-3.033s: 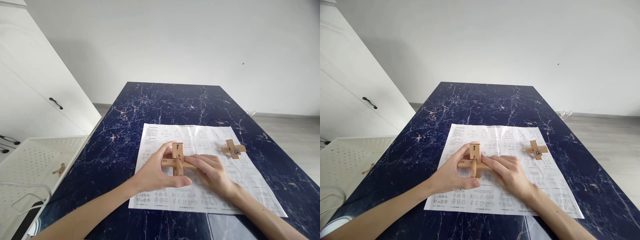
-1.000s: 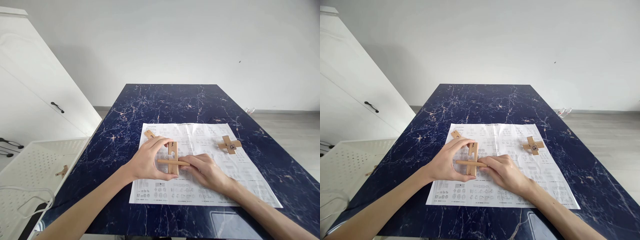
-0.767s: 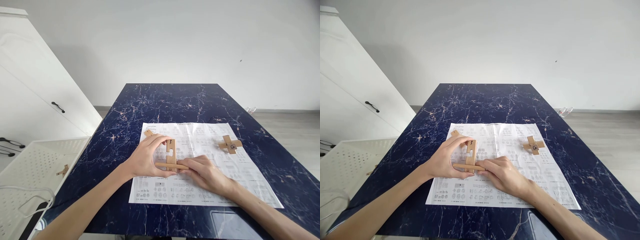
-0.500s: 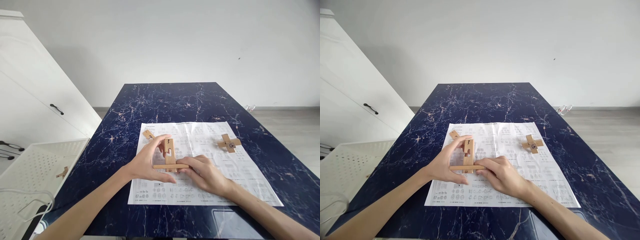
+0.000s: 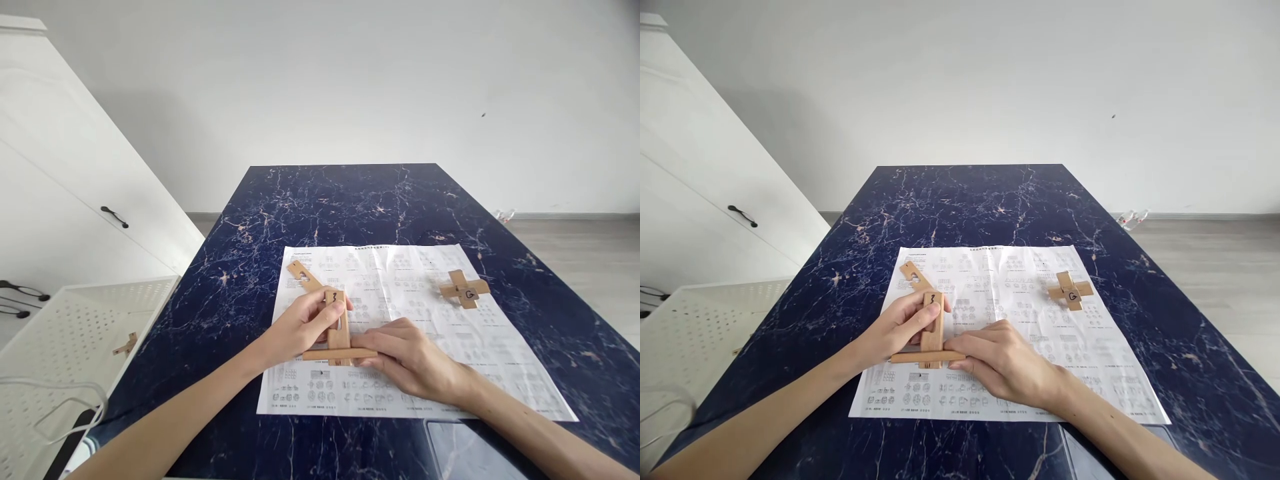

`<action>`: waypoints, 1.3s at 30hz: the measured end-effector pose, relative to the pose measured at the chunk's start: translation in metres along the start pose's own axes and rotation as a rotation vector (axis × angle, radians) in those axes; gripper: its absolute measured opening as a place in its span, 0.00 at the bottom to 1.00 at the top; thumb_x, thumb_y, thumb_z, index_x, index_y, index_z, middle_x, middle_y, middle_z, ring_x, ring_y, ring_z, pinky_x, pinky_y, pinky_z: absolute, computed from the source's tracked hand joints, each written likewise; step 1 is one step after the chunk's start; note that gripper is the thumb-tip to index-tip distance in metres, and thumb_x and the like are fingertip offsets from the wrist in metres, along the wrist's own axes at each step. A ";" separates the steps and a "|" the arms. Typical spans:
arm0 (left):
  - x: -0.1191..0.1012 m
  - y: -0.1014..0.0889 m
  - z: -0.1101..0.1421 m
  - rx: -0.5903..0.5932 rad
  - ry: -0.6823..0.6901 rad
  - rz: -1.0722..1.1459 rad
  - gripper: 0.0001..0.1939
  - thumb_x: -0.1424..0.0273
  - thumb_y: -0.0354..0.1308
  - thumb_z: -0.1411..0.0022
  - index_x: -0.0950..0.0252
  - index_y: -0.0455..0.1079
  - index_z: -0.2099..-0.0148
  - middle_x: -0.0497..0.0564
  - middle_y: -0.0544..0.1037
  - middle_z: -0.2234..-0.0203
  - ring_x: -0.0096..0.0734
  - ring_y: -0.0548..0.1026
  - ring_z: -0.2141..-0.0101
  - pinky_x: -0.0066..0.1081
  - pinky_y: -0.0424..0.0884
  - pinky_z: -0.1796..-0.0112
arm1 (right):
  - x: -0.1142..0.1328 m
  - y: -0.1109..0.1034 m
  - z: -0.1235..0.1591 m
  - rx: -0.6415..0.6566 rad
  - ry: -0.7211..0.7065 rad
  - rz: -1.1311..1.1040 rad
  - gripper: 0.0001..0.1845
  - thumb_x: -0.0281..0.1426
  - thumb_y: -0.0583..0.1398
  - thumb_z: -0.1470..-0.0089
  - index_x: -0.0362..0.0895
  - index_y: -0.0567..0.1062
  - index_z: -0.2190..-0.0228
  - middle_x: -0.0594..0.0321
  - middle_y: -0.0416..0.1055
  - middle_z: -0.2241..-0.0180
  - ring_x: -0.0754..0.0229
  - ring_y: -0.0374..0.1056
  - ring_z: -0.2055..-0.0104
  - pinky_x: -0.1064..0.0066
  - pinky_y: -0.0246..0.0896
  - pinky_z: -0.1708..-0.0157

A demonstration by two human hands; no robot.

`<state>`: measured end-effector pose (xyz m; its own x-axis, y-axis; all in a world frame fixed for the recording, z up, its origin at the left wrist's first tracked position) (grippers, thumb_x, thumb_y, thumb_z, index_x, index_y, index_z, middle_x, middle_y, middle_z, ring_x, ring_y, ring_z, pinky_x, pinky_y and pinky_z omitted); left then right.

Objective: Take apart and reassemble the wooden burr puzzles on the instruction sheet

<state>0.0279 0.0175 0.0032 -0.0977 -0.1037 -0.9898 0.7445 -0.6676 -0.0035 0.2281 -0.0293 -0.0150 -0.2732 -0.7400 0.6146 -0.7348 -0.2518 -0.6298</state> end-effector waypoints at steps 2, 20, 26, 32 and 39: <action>-0.001 0.000 0.001 -0.003 0.001 -0.013 0.21 0.48 0.55 0.25 0.63 0.70 0.53 0.41 0.59 0.75 0.24 0.55 0.78 0.26 0.54 0.78 | 0.002 -0.002 -0.001 0.003 -0.032 0.030 0.13 0.35 0.55 0.23 0.44 0.78 0.52 0.63 0.79 0.69 0.61 0.72 0.74 0.68 0.66 0.73; 0.000 0.000 0.000 -0.007 -0.007 0.078 0.22 0.47 0.56 0.26 0.63 0.69 0.55 0.40 0.58 0.77 0.21 0.53 0.81 0.24 0.52 0.80 | 0.012 -0.004 -0.003 -0.009 -0.048 0.049 0.15 0.36 0.53 0.22 0.43 0.78 0.53 0.61 0.79 0.70 0.60 0.73 0.74 0.67 0.68 0.74; 0.005 0.001 0.000 0.053 -0.025 0.094 0.23 0.47 0.56 0.26 0.63 0.69 0.55 0.39 0.57 0.77 0.20 0.51 0.81 0.25 0.51 0.80 | 0.013 -0.004 -0.002 0.040 -0.040 0.052 0.16 0.37 0.53 0.22 0.42 0.78 0.54 0.61 0.77 0.72 0.59 0.73 0.74 0.67 0.66 0.73; 0.005 -0.012 -0.002 -0.180 0.001 0.135 0.22 0.47 0.59 0.27 0.62 0.70 0.56 0.42 0.63 0.75 0.21 0.57 0.80 0.23 0.53 0.80 | 0.023 0.001 -0.003 0.010 -0.118 -0.035 0.17 0.36 0.51 0.22 0.44 0.78 0.51 0.60 0.82 0.67 0.59 0.76 0.73 0.67 0.67 0.73; -0.006 -0.032 0.003 -0.435 0.120 0.010 0.21 0.49 0.55 0.25 0.61 0.72 0.58 0.42 0.61 0.76 0.23 0.57 0.79 0.25 0.55 0.79 | 0.017 0.003 -0.002 -0.051 0.039 -0.048 0.16 0.38 0.52 0.22 0.45 0.76 0.52 0.61 0.82 0.67 0.59 0.77 0.72 0.68 0.67 0.72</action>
<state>0.0025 0.0378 0.0095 -0.0309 -0.0049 -0.9995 0.9560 -0.2920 -0.0281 0.2205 -0.0413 -0.0059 -0.2596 -0.7030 0.6621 -0.7782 -0.2537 -0.5745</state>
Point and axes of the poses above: each hand's wrist, its own z-axis away from the middle knuckle, its own y-axis out of the palm, x = y × z, the point moved 3 cm from there along -z, towards the middle knuckle
